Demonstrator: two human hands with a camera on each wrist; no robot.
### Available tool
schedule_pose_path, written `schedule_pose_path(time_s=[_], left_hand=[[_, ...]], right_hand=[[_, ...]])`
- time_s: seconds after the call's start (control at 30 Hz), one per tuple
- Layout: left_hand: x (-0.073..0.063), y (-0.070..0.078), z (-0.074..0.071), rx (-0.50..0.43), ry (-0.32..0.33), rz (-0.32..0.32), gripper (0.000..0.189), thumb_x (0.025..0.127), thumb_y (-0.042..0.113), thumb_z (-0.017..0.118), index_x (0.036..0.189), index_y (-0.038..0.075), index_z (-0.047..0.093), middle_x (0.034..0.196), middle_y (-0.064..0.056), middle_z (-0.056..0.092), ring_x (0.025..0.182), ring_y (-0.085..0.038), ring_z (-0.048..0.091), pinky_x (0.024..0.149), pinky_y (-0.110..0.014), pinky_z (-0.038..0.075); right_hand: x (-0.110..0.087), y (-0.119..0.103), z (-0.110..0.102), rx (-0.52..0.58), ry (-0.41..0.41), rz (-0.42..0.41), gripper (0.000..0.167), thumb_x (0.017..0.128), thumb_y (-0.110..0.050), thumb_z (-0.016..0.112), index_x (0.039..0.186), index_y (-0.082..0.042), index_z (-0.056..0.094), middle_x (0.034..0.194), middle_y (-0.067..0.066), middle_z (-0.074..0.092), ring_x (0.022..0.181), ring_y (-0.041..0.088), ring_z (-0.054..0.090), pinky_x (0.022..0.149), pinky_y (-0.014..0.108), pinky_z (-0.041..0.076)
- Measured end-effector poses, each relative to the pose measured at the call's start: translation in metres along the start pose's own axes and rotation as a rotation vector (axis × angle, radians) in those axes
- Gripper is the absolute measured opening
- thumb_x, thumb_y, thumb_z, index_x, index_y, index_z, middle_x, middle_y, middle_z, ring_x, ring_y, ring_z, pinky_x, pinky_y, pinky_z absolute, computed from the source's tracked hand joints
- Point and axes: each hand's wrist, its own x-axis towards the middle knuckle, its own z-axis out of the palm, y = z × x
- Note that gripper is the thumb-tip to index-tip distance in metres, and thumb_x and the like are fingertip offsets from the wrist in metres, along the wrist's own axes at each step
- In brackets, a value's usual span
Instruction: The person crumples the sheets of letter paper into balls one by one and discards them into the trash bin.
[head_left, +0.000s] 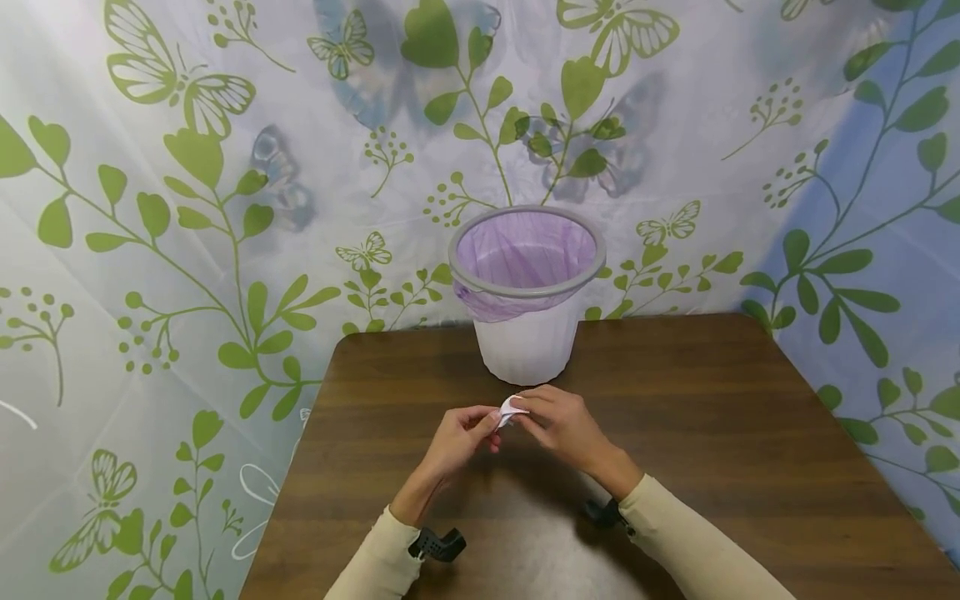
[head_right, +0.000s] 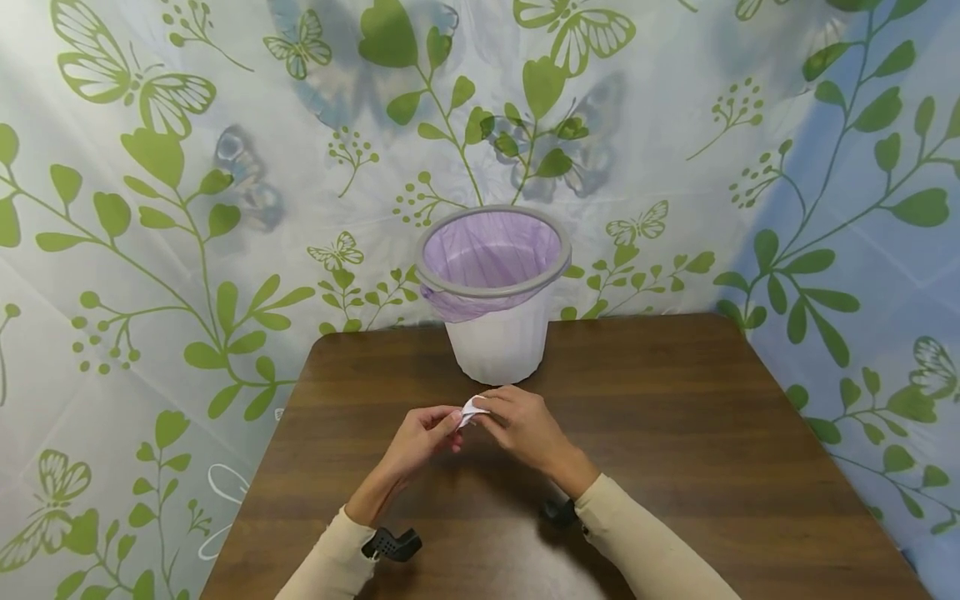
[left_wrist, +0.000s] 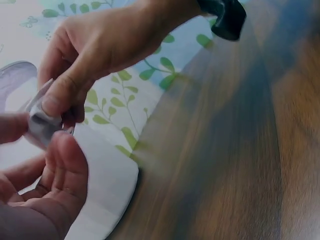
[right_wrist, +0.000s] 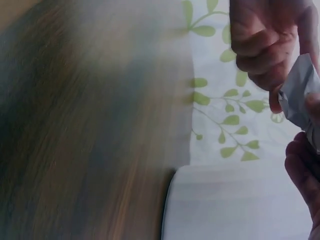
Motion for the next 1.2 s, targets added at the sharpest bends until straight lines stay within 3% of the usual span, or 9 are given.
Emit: schedule_pose_path(time_s=[0.17, 0.3, 0.47, 0.57, 0.73, 0.87, 1.0, 1.1, 1.2], left_hand=[[0.000, 0.000, -0.001, 0.099, -0.056, 0.082, 0.033, 0.112, 0.016, 0.064, 0.135, -0.006, 0.072, 0.117, -0.028, 0.076, 0.098, -0.046, 0.076, 0.094, -0.059, 0.064], [0.001, 0.001, -0.001, 0.106, -0.105, 0.133, 0.034, 0.112, 0.013, 0.064, 0.139, -0.005, 0.070, 0.121, -0.034, 0.075, 0.103, -0.058, 0.074, 0.096, -0.057, 0.064], [0.002, 0.000, -0.003, 0.072, -0.134, 0.126, 0.034, 0.113, 0.014, 0.062, 0.137, -0.009, 0.070, 0.114, -0.036, 0.075, 0.095, -0.036, 0.080, 0.096, -0.051, 0.065], [0.002, -0.003, -0.004, -0.016, -0.090, 0.081, 0.036, 0.113, 0.015, 0.063, 0.136, -0.011, 0.069, 0.113, -0.024, 0.077, 0.092, -0.019, 0.079, 0.096, -0.041, 0.066], [0.000, -0.006, -0.003, -0.179, -0.041, 0.011, 0.037, 0.114, 0.017, 0.061, 0.132, -0.015, 0.068, 0.108, -0.006, 0.078, 0.090, -0.013, 0.078, 0.092, -0.032, 0.066], [-0.001, -0.007, -0.001, -0.265, -0.002, -0.007, 0.034, 0.115, 0.017, 0.059, 0.122, -0.015, 0.069, 0.097, -0.004, 0.074, 0.083, -0.012, 0.073, 0.082, -0.025, 0.066], [-0.002, -0.005, 0.000, -0.236, 0.021, 0.012, 0.030, 0.114, 0.016, 0.060, 0.115, -0.013, 0.069, 0.088, -0.002, 0.071, 0.075, -0.012, 0.067, 0.072, -0.022, 0.063], [-0.002, -0.003, -0.001, -0.158, 0.010, 0.039, 0.033, 0.114, 0.016, 0.060, 0.114, -0.016, 0.069, 0.084, -0.001, 0.070, 0.071, -0.010, 0.066, 0.068, -0.021, 0.061], [-0.002, -0.004, -0.002, -0.062, -0.001, 0.072, 0.035, 0.114, 0.016, 0.060, 0.109, -0.017, 0.070, 0.079, 0.001, 0.070, 0.067, -0.008, 0.064, 0.065, -0.020, 0.059]], right_hand=[[0.001, -0.003, -0.003, 0.093, 0.031, 0.100, 0.022, 0.081, 0.001, 0.094, 0.098, -0.009, 0.084, 0.094, 0.001, 0.081, 0.086, 0.016, 0.077, 0.073, 0.027, 0.064], [0.000, -0.005, -0.004, 0.116, 0.015, 0.182, 0.015, 0.085, -0.003, 0.093, 0.094, -0.012, 0.084, 0.091, -0.001, 0.080, 0.083, 0.012, 0.075, 0.068, 0.023, 0.061], [0.000, -0.003, -0.001, 0.101, 0.017, 0.196, 0.016, 0.085, -0.006, 0.094, 0.097, -0.013, 0.086, 0.090, -0.002, 0.081, 0.079, 0.011, 0.074, 0.062, 0.025, 0.059], [0.001, -0.002, 0.001, 0.074, 0.005, 0.173, 0.019, 0.087, -0.007, 0.092, 0.104, -0.011, 0.087, 0.095, 0.000, 0.080, 0.082, 0.013, 0.073, 0.065, 0.025, 0.058], [0.002, -0.004, -0.002, 0.103, -0.099, 0.201, 0.027, 0.097, -0.010, 0.083, 0.124, -0.009, 0.083, 0.099, -0.002, 0.073, 0.079, 0.008, 0.062, 0.065, 0.021, 0.053], [0.006, -0.005, -0.010, 0.261, -0.222, 0.271, 0.032, 0.108, -0.012, 0.066, 0.138, -0.012, 0.077, 0.095, -0.004, 0.064, 0.076, 0.007, 0.053, 0.064, 0.022, 0.048], [0.009, -0.002, -0.018, 0.554, -0.284, 0.387, 0.032, 0.113, -0.007, 0.054, 0.133, -0.007, 0.078, 0.086, 0.008, 0.063, 0.076, 0.010, 0.056, 0.065, 0.024, 0.052], [0.009, 0.001, -0.022, 0.728, -0.294, 0.453, 0.026, 0.110, -0.001, 0.059, 0.128, -0.002, 0.079, 0.089, 0.015, 0.067, 0.078, 0.011, 0.061, 0.068, 0.025, 0.058], [0.009, 0.003, -0.020, 0.771, -0.292, 0.471, 0.025, 0.103, 0.001, 0.072, 0.127, -0.003, 0.078, 0.099, 0.015, 0.072, 0.085, 0.011, 0.064, 0.072, 0.026, 0.061]])
